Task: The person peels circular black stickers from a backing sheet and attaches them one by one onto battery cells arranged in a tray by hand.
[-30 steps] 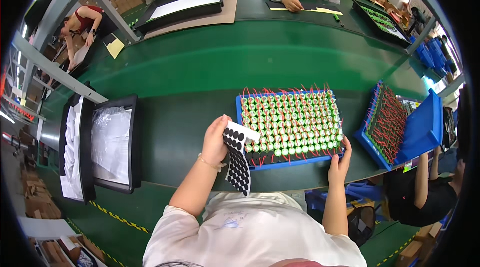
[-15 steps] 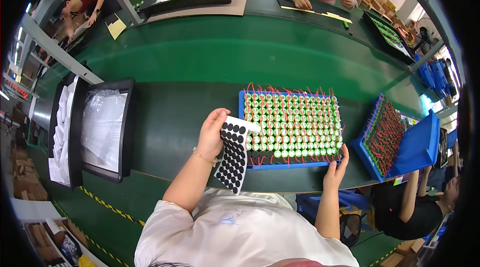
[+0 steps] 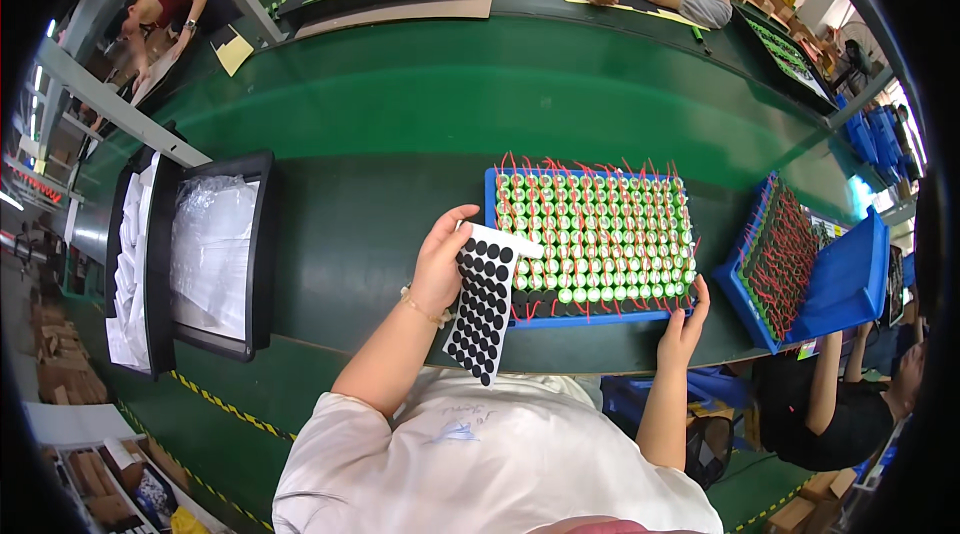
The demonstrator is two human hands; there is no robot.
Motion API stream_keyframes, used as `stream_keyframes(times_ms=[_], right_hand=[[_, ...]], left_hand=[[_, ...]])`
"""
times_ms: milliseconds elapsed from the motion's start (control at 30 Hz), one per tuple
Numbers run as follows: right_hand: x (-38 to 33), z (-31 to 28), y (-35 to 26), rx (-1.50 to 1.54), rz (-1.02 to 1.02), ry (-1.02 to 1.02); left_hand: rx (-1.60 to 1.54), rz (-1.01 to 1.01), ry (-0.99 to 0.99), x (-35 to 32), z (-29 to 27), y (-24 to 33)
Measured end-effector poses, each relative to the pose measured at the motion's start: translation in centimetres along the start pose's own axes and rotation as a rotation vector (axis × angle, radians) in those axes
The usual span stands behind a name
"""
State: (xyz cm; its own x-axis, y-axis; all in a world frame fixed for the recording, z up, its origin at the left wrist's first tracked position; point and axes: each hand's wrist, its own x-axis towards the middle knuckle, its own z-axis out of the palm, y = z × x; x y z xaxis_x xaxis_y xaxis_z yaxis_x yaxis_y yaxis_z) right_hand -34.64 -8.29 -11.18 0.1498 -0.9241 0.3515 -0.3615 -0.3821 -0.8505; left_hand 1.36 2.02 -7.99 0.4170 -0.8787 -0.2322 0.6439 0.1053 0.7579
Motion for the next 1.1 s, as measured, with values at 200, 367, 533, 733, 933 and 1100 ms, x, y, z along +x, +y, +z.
stream_keyframes(times_ms=[200,367,533,733,933,1100], right_hand=[[-0.2,-0.1,0.1,-0.004,0.01,0.0],[-0.4,-0.2,0.2,-0.021,0.005,-0.001],[-0.3,-0.2,0.8,-0.053,-0.049,0.028],[0.1,0.4,0.1,0.027,-0.134,0.085],[0.4,-0.3,-5.7,-0.017,-0.402,0.163],[1.9,3.2,-14.0,-0.094,-0.589,-0.406]], left_hand=[[0.008,-0.045,0.022,0.0,-0.5,-0.4],[0.027,-0.056,0.054,-0.3,-0.1,-0.5],[0.047,0.029,0.031,-0.2,0.0,-0.6],[0.121,0.167,-0.024,-1.3,0.5,1.3],[0.586,0.209,-0.146,-4.9,4.1,4.0],[1.144,0.438,-0.466,-7.1,7.0,4.1]])
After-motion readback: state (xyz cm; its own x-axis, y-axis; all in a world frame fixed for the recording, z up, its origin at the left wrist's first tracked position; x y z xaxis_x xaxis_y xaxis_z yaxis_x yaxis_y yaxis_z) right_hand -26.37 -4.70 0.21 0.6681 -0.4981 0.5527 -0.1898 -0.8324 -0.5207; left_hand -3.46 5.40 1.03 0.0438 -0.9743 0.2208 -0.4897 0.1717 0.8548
